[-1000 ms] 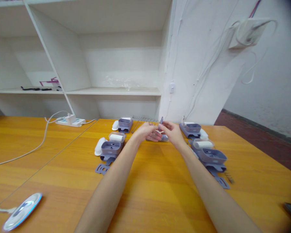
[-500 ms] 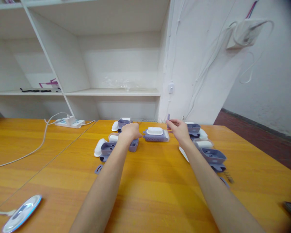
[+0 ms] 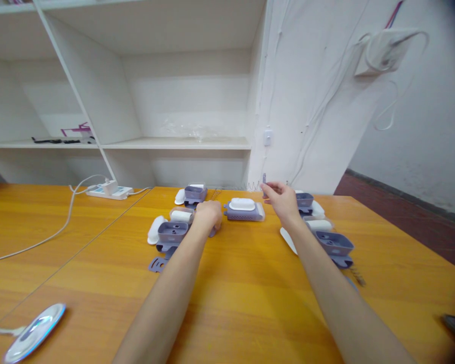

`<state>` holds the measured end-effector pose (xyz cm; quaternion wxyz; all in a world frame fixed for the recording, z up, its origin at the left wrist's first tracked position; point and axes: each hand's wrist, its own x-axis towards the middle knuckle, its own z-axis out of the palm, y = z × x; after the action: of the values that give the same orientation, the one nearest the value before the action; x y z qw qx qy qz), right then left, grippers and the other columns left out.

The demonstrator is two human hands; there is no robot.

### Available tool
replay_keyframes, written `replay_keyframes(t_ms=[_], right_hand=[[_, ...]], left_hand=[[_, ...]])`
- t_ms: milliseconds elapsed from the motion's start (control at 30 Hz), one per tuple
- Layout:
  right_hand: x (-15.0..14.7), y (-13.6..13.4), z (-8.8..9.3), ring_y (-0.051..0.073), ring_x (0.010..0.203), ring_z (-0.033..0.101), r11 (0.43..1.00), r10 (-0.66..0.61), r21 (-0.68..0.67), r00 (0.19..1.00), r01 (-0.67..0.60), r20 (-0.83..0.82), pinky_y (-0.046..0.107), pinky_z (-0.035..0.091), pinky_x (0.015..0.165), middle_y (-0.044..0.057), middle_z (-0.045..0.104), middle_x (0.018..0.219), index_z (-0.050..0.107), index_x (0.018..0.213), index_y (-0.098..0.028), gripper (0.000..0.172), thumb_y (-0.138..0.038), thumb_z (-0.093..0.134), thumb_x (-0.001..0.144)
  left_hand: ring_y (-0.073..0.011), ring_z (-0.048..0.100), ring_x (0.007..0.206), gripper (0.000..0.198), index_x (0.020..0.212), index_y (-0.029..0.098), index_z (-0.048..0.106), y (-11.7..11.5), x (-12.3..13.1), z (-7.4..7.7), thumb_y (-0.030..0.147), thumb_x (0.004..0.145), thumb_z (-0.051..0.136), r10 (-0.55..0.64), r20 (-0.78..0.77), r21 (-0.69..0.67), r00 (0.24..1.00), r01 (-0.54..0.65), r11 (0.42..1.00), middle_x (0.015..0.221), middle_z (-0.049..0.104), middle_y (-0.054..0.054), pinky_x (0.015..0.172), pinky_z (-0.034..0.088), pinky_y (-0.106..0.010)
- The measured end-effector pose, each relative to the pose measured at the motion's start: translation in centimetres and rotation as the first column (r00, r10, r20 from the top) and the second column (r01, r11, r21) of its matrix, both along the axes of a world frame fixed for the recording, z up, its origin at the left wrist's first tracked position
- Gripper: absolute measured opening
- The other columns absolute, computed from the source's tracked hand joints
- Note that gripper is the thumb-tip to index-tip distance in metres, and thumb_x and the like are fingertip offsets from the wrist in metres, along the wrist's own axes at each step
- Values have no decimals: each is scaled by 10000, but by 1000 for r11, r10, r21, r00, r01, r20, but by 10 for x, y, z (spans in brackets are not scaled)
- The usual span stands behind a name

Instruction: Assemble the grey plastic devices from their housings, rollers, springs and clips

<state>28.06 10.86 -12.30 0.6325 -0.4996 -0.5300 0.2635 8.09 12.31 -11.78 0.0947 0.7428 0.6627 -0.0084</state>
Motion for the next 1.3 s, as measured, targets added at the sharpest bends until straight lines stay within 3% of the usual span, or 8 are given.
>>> replay_keyframes(t_ms=[267, 433, 600, 700, 833, 933, 1133, 1300], right_hand=[[0, -6, 8, 144, 649, 624, 995, 58, 92, 966, -36, -251, 217, 497, 491, 39, 664, 801, 585, 913, -180, 346, -431, 659, 687], [2, -6, 10, 121, 609, 611, 995, 30, 99, 929, 7, -369, 195, 489, 471, 14, 649, 759, 603, 862, -189, 291, -395, 678, 670], [0, -6, 8, 148, 607, 646, 997, 79, 53, 871, -61, -485, 247, 538, 524, -3, 629, 726, 575, 861, -194, 299, -349, 708, 643], [-2, -6, 6, 154, 603, 653, 995, 98, 69, 888, -75, -449, 257, 543, 526, 5, 633, 758, 572, 906, -191, 337, -351, 713, 645], [-6, -8, 6, 155, 637, 657, 986, 127, 144, 936, -83, -328, 275, 554, 562, 13, 639, 806, 567, 970, -195, 385, -384, 702, 662], [-9, -9, 7, 158, 649, 653, 976, 175, 173, 948, -132, -266, 289, 555, 574, 16, 643, 819, 561, 1005, -197, 425, -413, 699, 666], [-14, -10, 5, 159, 700, 639, 957, 289, 115, 914, -267, -285, 275, 530, 605, 13, 664, 787, 581, 1047, -201, 498, -419, 738, 627], [-15, -10, 1, 130, 624, 591, 928, 369, -39, 928, -371, -50, 212, 440, 511, 34, 670, 720, 688, 801, -154, 336, -466, 677, 676]], left_hand=[[-270, 652, 856, 547, 864, 209, 666, 2, 2, -6, 217, 337, 809, -171, 122, -114, 978, 185, 976, 953, 701, -82, 663, 498, -272], [-288, 646, 765, 398, 639, 189, 653, 8, 2, -14, 168, 270, 802, -170, 154, -157, 973, 194, 968, 741, 698, -77, 649, 487, -302], [-242, 632, 811, 533, 867, 216, 673, 13, -1, -14, 277, 354, 804, -250, 272, -74, 929, 279, 957, 892, 694, -45, 668, 466, -259], [-205, 627, 771, 602, 986, 208, 645, 11, 1, -10, 412, 439, 790, -346, 388, -46, 855, 392, 919, 923, 682, -45, 625, 450, -231], [-163, 611, 717, 462, 980, 167, 646, 4, 9, -2, 466, 630, 687, -482, 508, 11, 714, 554, 832, 846, 679, -49, 598, 431, -209], [-134, 589, 691, 416, 1022, 164, 640, -1, 13, 3, 468, 743, 585, -514, 611, 96, 602, 588, 803, 830, 671, -37, 590, 421, -197], [-116, 518, 631, 410, 891, 150, 682, -4, 14, 8, 494, 808, 475, -548, 577, 228, 606, 525, 820, 738, 636, -9, 564, 377, -190], [-104, 472, 578, 385, 838, 148, 679, -4, 12, 9, 472, 808, 473, -564, 549, 230, 617, 537, 812, 650, 585, 15, 526, 340, -188]])
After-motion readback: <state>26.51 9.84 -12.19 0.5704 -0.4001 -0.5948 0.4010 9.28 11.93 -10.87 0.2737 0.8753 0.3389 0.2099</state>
